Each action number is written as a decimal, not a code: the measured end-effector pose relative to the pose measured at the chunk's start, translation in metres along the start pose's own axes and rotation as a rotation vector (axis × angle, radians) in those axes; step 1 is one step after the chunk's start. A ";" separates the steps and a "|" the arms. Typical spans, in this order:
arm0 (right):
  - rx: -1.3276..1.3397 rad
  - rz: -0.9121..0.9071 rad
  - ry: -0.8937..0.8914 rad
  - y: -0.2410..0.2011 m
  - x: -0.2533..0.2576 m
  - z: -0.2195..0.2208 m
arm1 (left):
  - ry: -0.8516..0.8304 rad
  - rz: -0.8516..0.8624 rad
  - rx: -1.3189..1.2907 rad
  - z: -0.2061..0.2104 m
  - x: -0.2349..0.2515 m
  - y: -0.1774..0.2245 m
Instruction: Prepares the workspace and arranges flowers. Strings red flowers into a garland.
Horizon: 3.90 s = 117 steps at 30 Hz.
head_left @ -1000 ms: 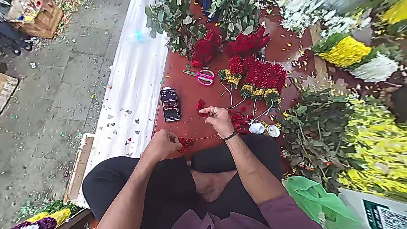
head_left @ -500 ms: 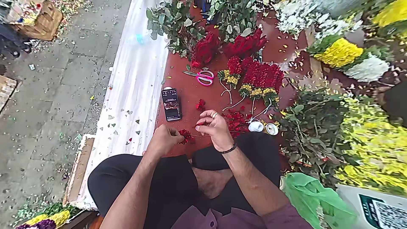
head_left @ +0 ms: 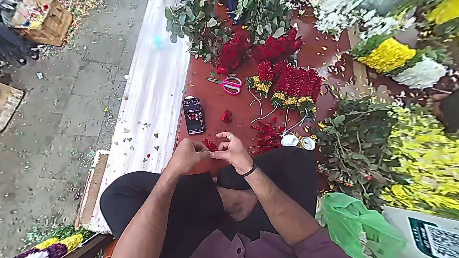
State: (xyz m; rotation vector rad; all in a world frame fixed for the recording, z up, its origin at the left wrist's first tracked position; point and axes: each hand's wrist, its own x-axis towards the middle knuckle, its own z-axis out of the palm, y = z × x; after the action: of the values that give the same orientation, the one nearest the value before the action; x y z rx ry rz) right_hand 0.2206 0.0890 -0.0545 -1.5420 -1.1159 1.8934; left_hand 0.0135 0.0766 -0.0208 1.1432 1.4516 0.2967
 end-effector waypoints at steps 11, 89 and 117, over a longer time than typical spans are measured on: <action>-0.409 -0.195 -0.271 0.007 0.014 -0.036 | 0.064 -0.084 -0.006 -0.002 0.001 -0.001; -0.173 -0.263 -0.416 -0.010 0.006 -0.050 | 0.032 -0.222 0.337 -0.008 -0.004 0.001; -0.445 0.050 0.319 0.046 0.152 -0.108 | -0.029 -0.218 0.321 0.005 -0.003 0.008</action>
State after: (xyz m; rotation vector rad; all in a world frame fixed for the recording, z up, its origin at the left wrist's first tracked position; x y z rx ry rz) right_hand 0.2891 0.2117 -0.1856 -2.0386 -1.4179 1.4132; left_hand 0.0211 0.0759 -0.0144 1.2226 1.6206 -0.1087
